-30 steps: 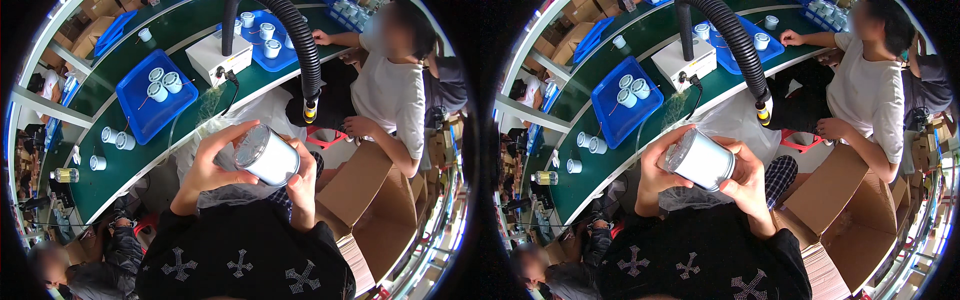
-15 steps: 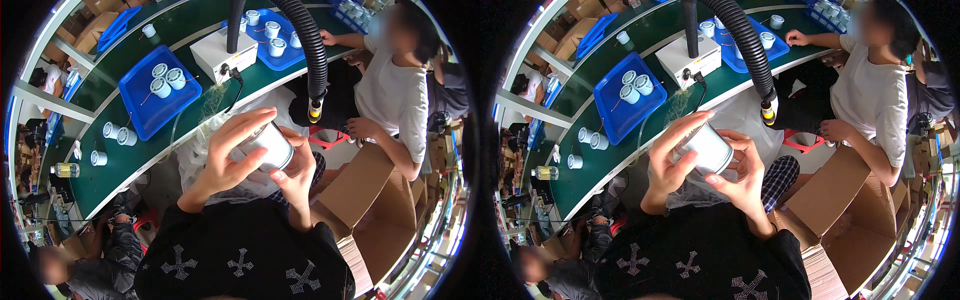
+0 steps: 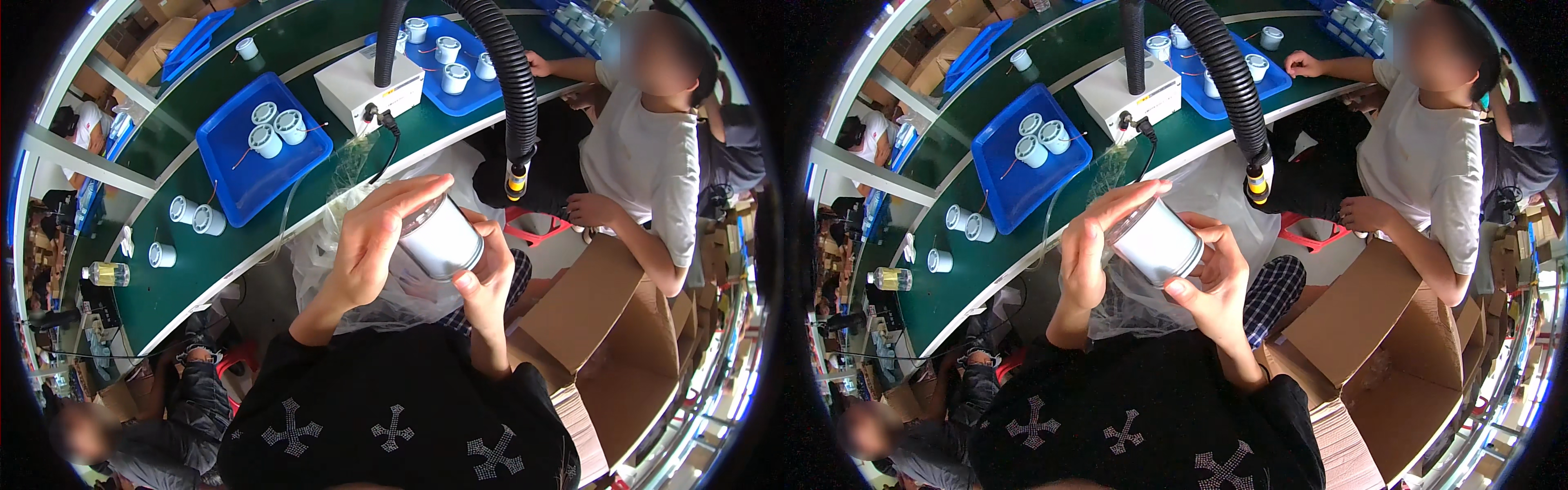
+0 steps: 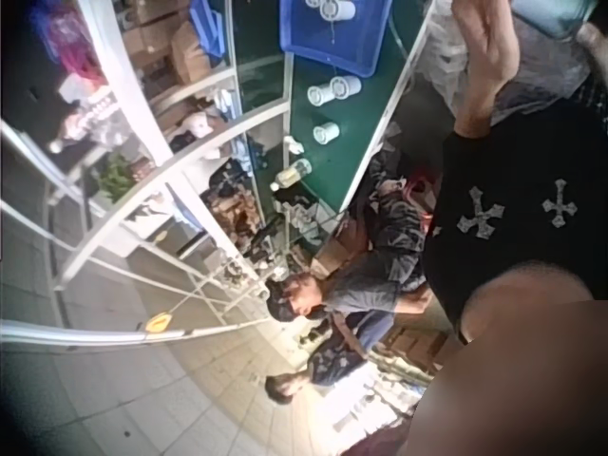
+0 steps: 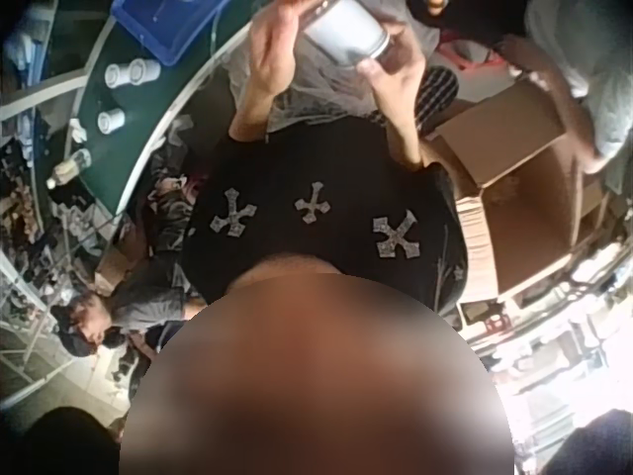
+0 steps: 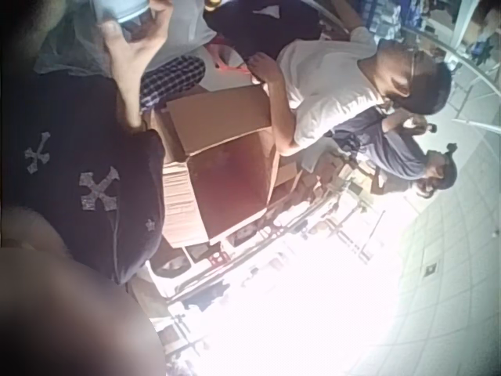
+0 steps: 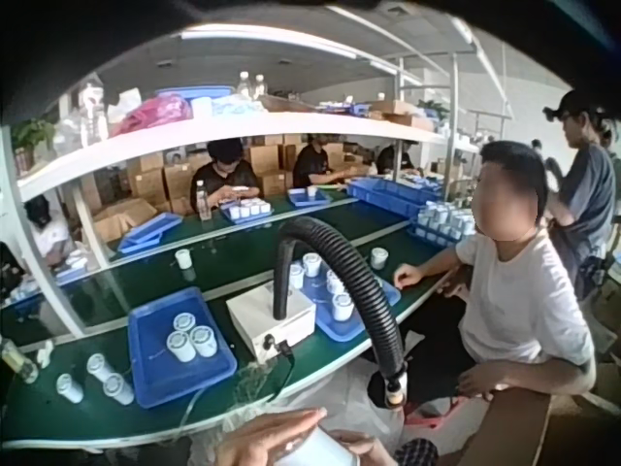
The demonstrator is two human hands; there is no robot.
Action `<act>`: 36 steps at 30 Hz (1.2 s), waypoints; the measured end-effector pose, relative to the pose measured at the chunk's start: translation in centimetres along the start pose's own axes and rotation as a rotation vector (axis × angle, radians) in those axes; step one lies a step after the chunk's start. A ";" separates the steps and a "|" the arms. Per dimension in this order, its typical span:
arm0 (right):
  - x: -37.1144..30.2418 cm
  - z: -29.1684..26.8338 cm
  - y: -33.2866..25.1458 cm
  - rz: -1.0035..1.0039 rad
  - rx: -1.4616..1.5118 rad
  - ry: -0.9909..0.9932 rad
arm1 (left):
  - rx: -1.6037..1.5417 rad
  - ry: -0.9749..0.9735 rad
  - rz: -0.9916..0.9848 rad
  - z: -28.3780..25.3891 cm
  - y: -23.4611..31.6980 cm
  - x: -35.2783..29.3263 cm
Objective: The person assembles small cylindrical electronic components by hand. They pick up a white cylinder and a clear plastic cover, fit the cover over the cylinder, and place the assembled unit into a blue tray. The person repeats this process for multiple units, handling them one at a time.
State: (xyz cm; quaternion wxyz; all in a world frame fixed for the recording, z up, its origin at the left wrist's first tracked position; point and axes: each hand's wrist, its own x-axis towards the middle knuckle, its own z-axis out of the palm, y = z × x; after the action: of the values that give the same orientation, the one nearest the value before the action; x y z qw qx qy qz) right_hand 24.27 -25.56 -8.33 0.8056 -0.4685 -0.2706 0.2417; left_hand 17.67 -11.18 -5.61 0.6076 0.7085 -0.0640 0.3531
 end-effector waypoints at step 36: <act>0.3 -1.1 2.0 0.437 0.339 0.061 | 0.370 -0.184 -0.001 0.3 -0.2 -0.3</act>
State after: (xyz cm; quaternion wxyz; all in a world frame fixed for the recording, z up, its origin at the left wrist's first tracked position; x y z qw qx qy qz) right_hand 25.00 -25.16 -10.48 0.8089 -0.3814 -0.0947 0.4373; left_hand 17.68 -11.48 -5.99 0.4590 0.8373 -0.0530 0.2923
